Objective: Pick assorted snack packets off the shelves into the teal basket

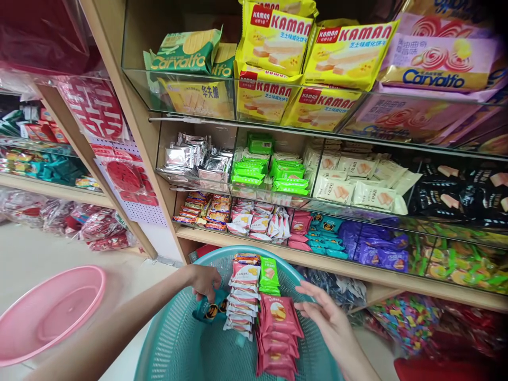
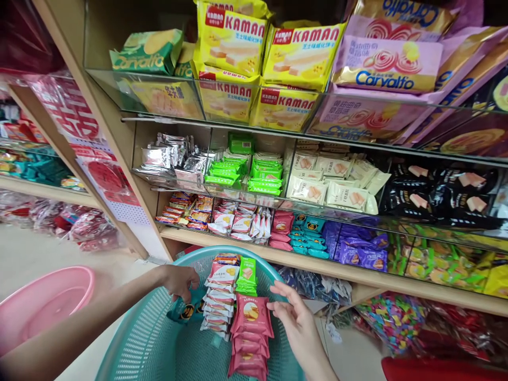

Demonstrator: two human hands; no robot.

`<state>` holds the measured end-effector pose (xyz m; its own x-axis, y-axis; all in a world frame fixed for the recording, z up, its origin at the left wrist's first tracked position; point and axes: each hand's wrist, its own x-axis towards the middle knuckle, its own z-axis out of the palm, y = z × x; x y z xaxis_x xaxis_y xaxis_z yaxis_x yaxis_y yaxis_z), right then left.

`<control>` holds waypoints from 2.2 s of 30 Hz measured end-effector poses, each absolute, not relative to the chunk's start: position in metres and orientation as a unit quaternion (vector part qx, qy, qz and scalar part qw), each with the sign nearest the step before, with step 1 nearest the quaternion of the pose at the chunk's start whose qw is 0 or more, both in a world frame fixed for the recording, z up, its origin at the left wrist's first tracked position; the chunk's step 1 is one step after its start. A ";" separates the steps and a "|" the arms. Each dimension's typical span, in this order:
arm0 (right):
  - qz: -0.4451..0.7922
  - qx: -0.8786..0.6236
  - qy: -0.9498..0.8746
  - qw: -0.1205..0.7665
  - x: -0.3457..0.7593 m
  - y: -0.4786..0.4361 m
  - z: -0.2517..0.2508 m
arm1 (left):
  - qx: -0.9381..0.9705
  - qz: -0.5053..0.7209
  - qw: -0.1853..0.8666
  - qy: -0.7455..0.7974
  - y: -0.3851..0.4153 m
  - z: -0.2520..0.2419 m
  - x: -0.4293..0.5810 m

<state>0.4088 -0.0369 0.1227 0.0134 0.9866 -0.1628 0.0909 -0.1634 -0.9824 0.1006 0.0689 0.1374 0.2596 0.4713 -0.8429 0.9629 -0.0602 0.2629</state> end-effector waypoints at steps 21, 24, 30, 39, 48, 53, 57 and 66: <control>0.517 -0.575 -0.432 0.464 0.406 -0.046 0.127 | 0.739 -0.207 0.362 0.528 0.093 0.155 0.101; 0.516 -0.579 -0.431 0.462 0.405 -0.046 0.127 | 0.746 -0.206 0.354 0.526 0.097 0.164 0.098; 0.512 -0.581 -0.425 0.469 0.403 -0.048 0.132 | 0.710 -0.247 0.389 0.533 0.087 0.147 0.112; 0.508 -0.575 -0.409 0.494 0.398 -0.050 0.138 | 0.704 -0.161 0.387 0.574 0.057 0.121 0.106; 0.489 -0.545 -0.405 0.548 0.409 -0.051 0.136 | 0.782 -0.041 0.161 0.600 0.056 0.187 0.117; 0.357 -0.593 -0.476 0.543 0.412 -0.058 0.118 | 0.900 0.053 0.117 0.416 0.064 0.231 0.200; 0.328 -0.613 -0.501 0.515 0.416 -0.066 0.100 | 0.963 0.024 -0.006 0.267 0.088 0.220 0.283; 0.462 -0.519 -0.395 0.601 0.417 -0.082 0.059 | 0.936 0.045 -0.142 0.319 0.161 0.192 0.379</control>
<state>0.4172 -0.0821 0.0593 0.2619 0.9651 -0.0041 -0.1450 0.0351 -0.9888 0.3790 0.1613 0.1922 0.7920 0.5852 0.1739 0.6105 -0.7559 -0.2367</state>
